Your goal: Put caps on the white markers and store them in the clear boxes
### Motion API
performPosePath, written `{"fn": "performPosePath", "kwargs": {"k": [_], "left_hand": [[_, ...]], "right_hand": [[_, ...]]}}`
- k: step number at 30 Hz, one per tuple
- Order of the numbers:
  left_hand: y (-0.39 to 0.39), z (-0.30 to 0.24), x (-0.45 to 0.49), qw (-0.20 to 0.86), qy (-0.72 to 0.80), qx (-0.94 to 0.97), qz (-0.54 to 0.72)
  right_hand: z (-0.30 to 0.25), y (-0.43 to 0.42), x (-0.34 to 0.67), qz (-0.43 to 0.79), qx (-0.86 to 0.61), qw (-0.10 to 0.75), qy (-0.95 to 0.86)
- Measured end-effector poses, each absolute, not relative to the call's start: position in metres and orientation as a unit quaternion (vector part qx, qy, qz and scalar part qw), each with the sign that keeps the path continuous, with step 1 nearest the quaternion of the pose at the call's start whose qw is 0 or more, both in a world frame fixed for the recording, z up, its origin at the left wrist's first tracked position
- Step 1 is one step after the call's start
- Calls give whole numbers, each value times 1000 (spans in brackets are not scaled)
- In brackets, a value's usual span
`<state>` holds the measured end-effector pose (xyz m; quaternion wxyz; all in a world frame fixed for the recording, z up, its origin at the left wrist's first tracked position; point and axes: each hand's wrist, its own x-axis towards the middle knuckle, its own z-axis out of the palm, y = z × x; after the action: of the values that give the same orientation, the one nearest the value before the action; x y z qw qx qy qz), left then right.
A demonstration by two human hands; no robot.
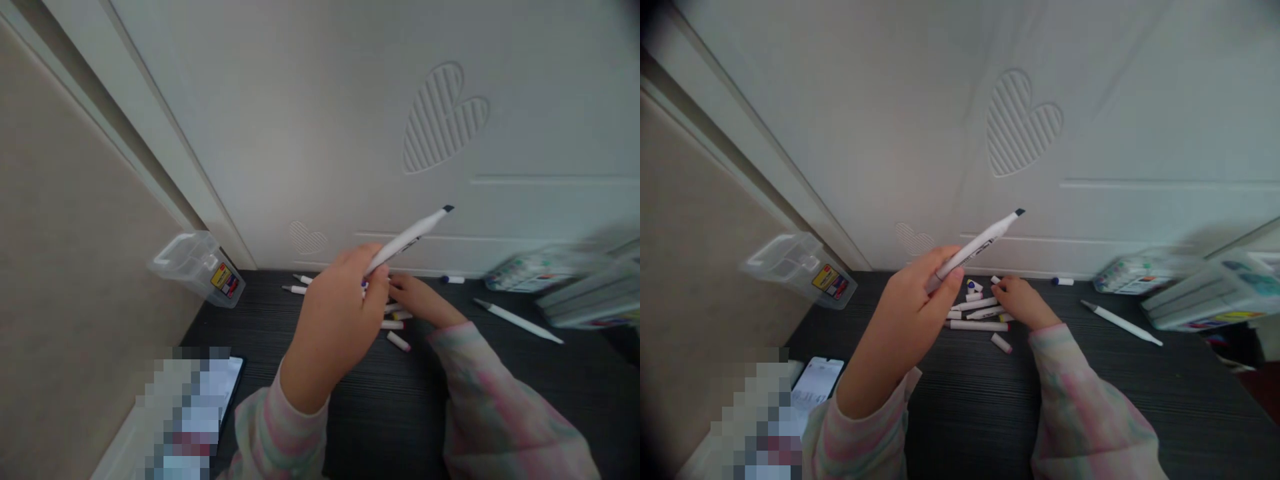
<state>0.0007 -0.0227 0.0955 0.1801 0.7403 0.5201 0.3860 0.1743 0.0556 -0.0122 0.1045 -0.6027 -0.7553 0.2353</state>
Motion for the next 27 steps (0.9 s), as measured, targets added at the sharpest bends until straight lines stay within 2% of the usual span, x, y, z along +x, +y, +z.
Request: {"fn": "performPosePath", "kwargs": {"k": [9, 13, 18, 27], "left_hand": [[-18, 97, -10, 211, 548, 693, 418], [-15, 97, -16, 303, 543, 608, 494], [-12, 94, -17, 425, 453, 518, 587], [-11, 96, -17, 475, 413, 459, 627]], "right_hand": [[-16, 58, 177, 245, -618, 57, -745], [-15, 58, 178, 246, -620, 51, -744], [-15, 59, 179, 248, -625, 46, -739], [-22, 64, 180, 244, -643, 41, -725]]}}
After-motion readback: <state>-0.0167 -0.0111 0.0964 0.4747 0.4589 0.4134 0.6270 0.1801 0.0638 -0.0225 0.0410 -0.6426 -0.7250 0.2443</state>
